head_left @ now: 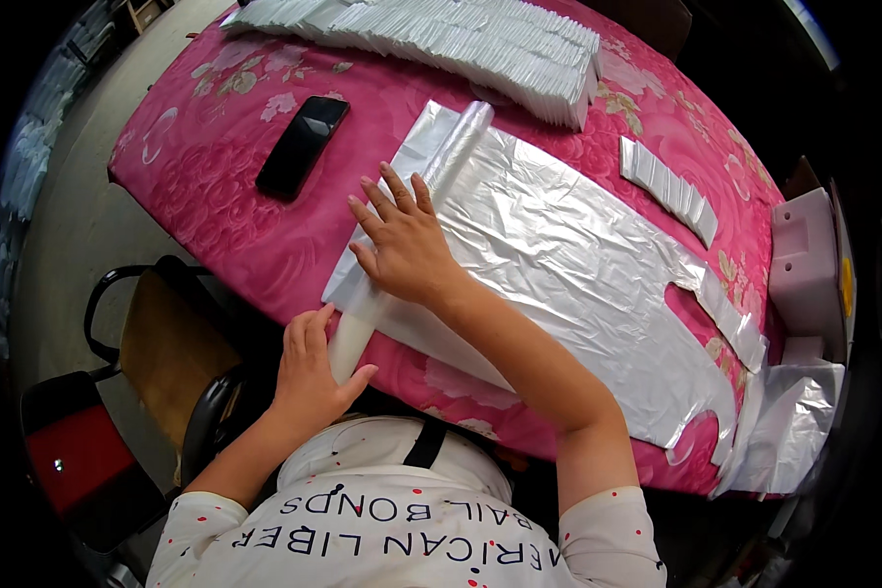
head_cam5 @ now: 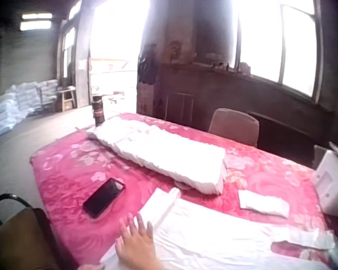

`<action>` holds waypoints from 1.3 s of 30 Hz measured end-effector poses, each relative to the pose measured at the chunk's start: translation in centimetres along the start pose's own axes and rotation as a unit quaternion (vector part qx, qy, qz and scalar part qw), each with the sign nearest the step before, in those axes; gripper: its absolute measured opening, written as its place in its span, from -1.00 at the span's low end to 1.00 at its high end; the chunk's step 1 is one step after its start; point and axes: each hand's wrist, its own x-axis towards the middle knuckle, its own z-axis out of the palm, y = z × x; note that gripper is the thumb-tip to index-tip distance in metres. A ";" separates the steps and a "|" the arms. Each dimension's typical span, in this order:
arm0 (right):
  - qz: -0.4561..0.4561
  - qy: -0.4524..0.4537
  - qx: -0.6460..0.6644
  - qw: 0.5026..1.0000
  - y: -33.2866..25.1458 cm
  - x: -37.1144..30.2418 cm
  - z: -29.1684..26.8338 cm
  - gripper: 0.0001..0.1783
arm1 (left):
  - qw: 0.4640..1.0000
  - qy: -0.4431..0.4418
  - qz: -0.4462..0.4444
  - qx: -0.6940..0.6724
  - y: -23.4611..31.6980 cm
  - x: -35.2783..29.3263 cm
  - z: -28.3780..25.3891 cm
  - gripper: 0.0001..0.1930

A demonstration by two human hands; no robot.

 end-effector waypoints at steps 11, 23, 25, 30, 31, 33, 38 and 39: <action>0.311 0.269 0.539 0.735 -2.0 0.4 1.9 -0.11 | 0.725 -0.191 -0.237 -0.618 -1.8 -0.5 -0.4 -0.31; 0.391 0.257 0.664 0.583 -1.5 -5.2 -3.8 -0.49 | 0.755 -0.298 -0.179 -0.556 -0.2 1.2 2.1 -0.38; 0.393 0.295 0.635 0.596 -2.8 -6.0 -3.0 -0.51 | 0.818 -0.257 -0.190 -0.478 0.4 1.4 2.5 -0.53; 0.424 0.249 0.575 0.654 -1.4 -8.0 -3.4 -0.45 | 0.802 -0.315 -0.179 -0.475 -0.5 -0.1 3.3 -0.57; 0.435 0.234 0.554 0.669 -0.1 -8.6 -4.1 -0.44 | 0.728 -0.366 -0.237 -0.528 -1.1 -0.1 2.8 -0.56; 0.445 0.223 0.563 0.660 3.0 -10.0 -5.7 -0.41 | 0.644 -0.432 -0.309 -0.550 -1.6 -0.5 2.0 -0.47; 0.450 0.256 0.349 0.781 8.8 -13.2 -10.2 -0.44 | 0.596 -0.510 -0.290 -0.548 -3.3 -2.1 1.8 -0.35; 0.441 0.264 0.357 0.780 9.3 -13.7 -10.4 -0.59 | 0.591 -0.514 -0.287 -0.551 -3.4 -2.5 2.0 -0.35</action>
